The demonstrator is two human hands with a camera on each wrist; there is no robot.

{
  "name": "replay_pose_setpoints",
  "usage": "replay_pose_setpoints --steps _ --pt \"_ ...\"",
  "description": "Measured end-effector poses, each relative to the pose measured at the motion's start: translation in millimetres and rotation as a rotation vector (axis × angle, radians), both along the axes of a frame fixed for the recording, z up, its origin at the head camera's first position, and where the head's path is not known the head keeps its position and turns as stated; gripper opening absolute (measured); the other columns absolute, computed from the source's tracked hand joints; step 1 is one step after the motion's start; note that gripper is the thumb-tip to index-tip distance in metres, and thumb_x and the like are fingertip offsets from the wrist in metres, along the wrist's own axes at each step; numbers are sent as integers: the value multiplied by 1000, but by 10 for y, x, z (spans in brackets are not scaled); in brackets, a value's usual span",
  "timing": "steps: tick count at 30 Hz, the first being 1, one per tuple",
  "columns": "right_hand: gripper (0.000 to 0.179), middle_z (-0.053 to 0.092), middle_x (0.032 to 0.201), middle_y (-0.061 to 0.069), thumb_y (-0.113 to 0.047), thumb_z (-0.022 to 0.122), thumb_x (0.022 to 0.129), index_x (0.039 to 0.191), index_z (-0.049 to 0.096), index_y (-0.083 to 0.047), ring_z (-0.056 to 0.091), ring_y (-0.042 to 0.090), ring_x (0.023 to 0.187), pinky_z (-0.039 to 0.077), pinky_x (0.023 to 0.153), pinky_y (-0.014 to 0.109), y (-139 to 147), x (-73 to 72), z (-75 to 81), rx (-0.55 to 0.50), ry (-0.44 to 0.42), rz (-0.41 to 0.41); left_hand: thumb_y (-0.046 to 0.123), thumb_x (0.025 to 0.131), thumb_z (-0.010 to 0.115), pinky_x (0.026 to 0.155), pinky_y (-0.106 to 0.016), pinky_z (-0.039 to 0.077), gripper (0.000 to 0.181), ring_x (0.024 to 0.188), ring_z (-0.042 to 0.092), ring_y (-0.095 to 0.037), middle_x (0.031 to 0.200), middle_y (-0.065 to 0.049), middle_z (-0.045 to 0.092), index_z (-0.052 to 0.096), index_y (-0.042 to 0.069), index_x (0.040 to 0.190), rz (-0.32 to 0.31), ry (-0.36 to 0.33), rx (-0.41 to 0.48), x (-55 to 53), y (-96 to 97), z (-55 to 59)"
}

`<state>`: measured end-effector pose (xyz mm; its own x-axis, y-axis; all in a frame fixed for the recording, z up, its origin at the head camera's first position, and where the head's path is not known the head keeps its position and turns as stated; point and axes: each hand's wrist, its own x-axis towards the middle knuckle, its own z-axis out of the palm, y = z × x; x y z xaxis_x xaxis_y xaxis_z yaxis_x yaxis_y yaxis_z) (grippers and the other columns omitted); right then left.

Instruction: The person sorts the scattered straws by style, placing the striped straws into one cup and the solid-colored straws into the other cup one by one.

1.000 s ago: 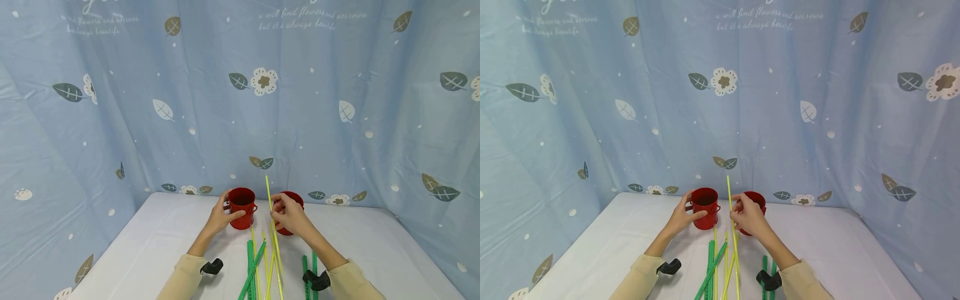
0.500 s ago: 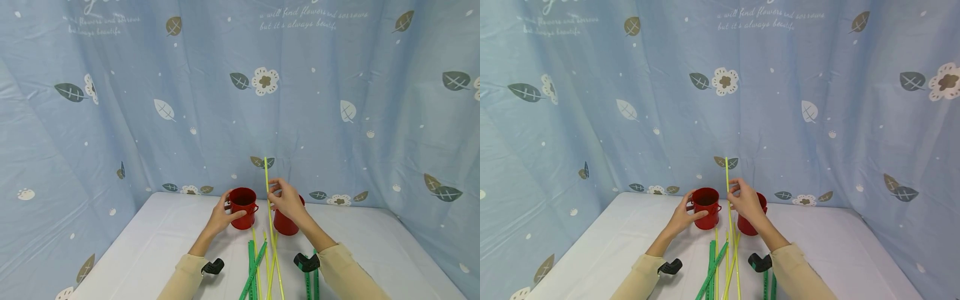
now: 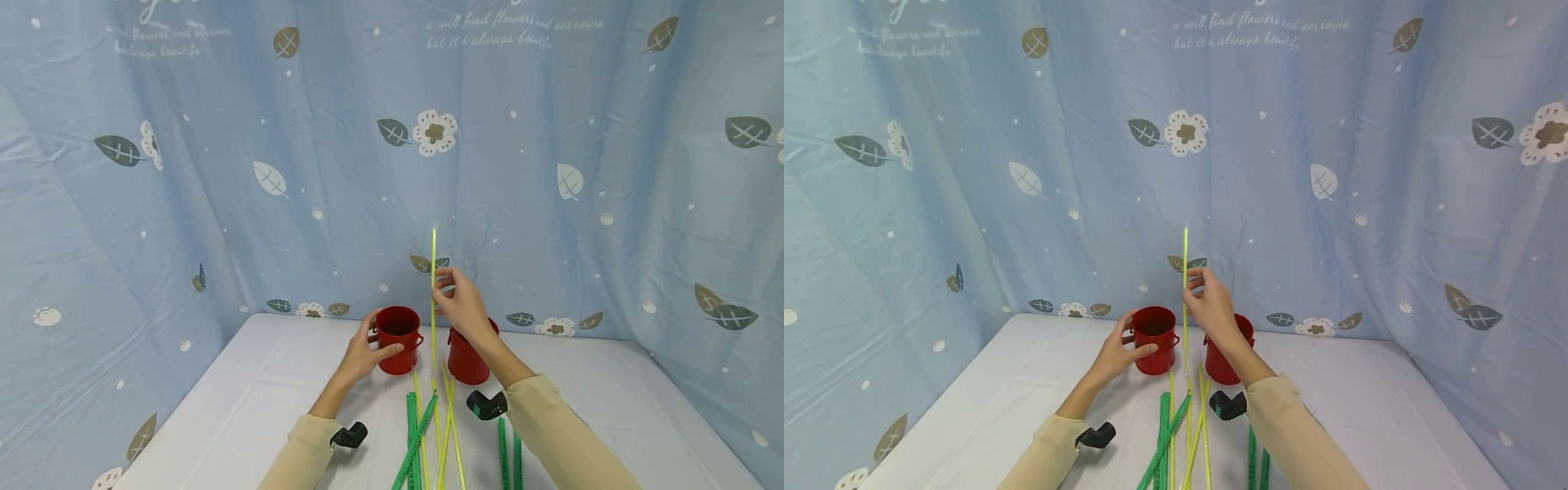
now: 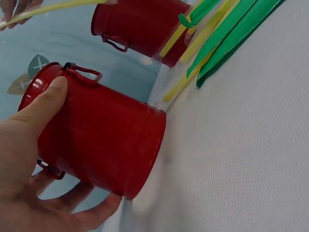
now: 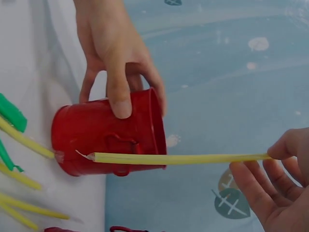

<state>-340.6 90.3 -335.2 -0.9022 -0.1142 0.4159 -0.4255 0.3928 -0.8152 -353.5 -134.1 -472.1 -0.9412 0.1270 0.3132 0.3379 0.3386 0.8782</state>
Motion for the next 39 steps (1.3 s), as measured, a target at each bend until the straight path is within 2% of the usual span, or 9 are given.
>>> replay_pose_setpoints --steps 4,11,23,32,39 --pt "32 60 106 13 -9 59 96 127 54 -9 69 27 86 62 65 34 -49 -42 60 -21 39 -7 32 82 80 99 -51 51 90 124 54 -39 144 -14 47 29 17 154 -8 10 4 2 -3 2" --pt "33 60 106 11 -10 58 97 129 53 -7 67 26 86 61 65 31 -131 -87 162 -29 120 -7 32 81 81 99 -53 51 89 125 54 -39 144 -13 48 30 20 153 -10 5 5 8 1 18" --pt "31 62 105 10 -10 58 97 128 54 -8 68 23 86 60 65 26 -305 -192 327 -30 185 -37 30 81 81 99 -52 51 89 124 55 -39 144 -14 48 30 17 153 -14 10 10 18 -3 19" --pt "31 63 104 10 -10 59 97 128 54 -8 68 23 85 60 64 27 -433 -232 333 -47 221 -61 33 82 80 98 -52 52 89 126 54 -39 145 -13 47 29 20 153 -7 -7 10 37 2 36" --pt "30 63 102 11 -9 57 97 127 54 -7 67 26 84 60 63 28 -485 -280 196 -30 216 -68 34 82 80 100 -53 50 89 127 53 -39 146 -12 47 28 21 154 -4 -19 4 34 -5 37"
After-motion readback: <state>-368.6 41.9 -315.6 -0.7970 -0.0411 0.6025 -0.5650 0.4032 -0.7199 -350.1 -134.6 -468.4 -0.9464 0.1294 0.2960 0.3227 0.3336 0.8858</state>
